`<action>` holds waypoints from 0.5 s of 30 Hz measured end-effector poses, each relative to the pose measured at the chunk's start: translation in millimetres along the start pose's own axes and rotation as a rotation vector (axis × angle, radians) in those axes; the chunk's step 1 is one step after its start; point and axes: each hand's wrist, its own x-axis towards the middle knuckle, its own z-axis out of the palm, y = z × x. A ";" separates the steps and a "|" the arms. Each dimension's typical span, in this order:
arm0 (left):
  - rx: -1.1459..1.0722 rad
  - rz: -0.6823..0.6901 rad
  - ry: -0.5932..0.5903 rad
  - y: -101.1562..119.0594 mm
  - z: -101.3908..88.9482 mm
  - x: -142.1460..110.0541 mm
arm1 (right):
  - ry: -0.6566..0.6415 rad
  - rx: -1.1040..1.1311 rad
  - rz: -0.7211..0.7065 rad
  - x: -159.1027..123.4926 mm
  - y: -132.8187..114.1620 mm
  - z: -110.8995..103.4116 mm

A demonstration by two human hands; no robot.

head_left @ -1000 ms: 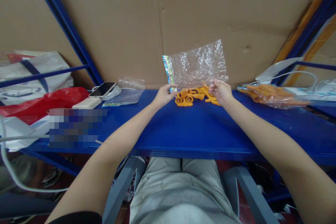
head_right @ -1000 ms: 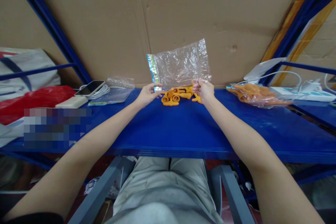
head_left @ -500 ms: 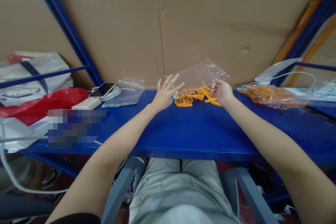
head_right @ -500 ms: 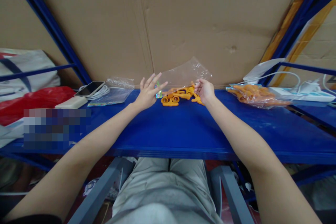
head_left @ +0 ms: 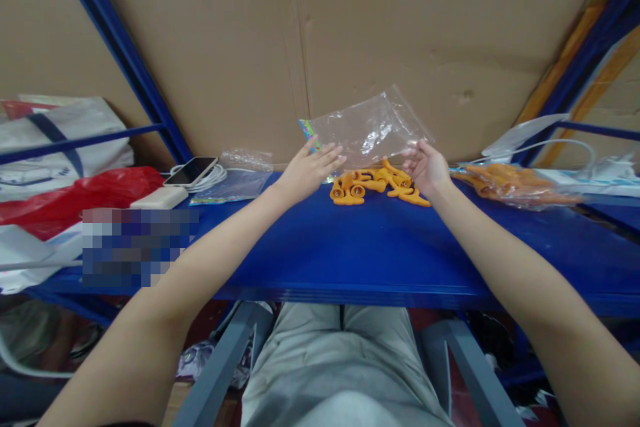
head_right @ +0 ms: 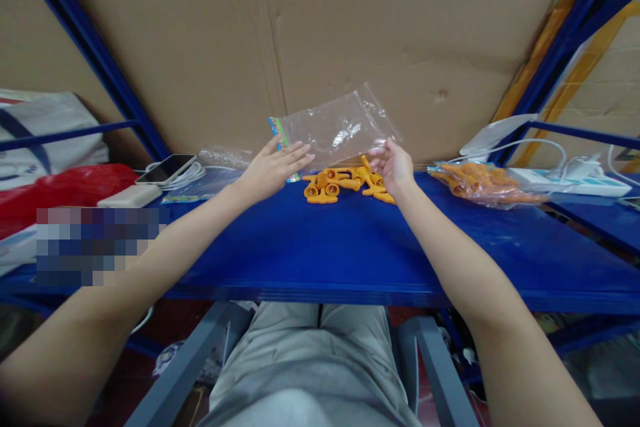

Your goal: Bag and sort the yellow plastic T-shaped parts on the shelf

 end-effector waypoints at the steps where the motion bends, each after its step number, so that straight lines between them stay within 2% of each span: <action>1: 0.044 -0.048 0.007 -0.5 -9.5 -4.6 | -0.018 -0.005 -0.009 -4.1 -1.0 3.1; 4: 0.230 -0.225 0.050 -6.9 -39.7 -24.3 | -0.082 -0.032 0.002 -17.0 -1.4 13.3; 7: 0.492 -0.451 0.007 -20.9 -65.1 -47.3 | -0.167 -0.095 0.045 -25.2 4.4 19.9; 9: 0.650 -0.590 -0.096 -32.1 -75.5 -60.9 | -0.208 -0.145 0.055 -27.4 10.4 21.6; 11: 0.745 -0.746 -0.281 -43.1 -79.4 -71.8 | -0.228 -0.194 0.050 -27.9 16.1 22.1; 13: 0.740 -0.867 -0.440 -53.5 -77.1 -80.3 | -0.236 -0.238 0.045 -27.8 20.5 22.3; 15: 0.673 -0.911 -0.498 -63.8 -70.2 -86.6 | -0.243 -0.281 0.046 -27.6 23.6 22.4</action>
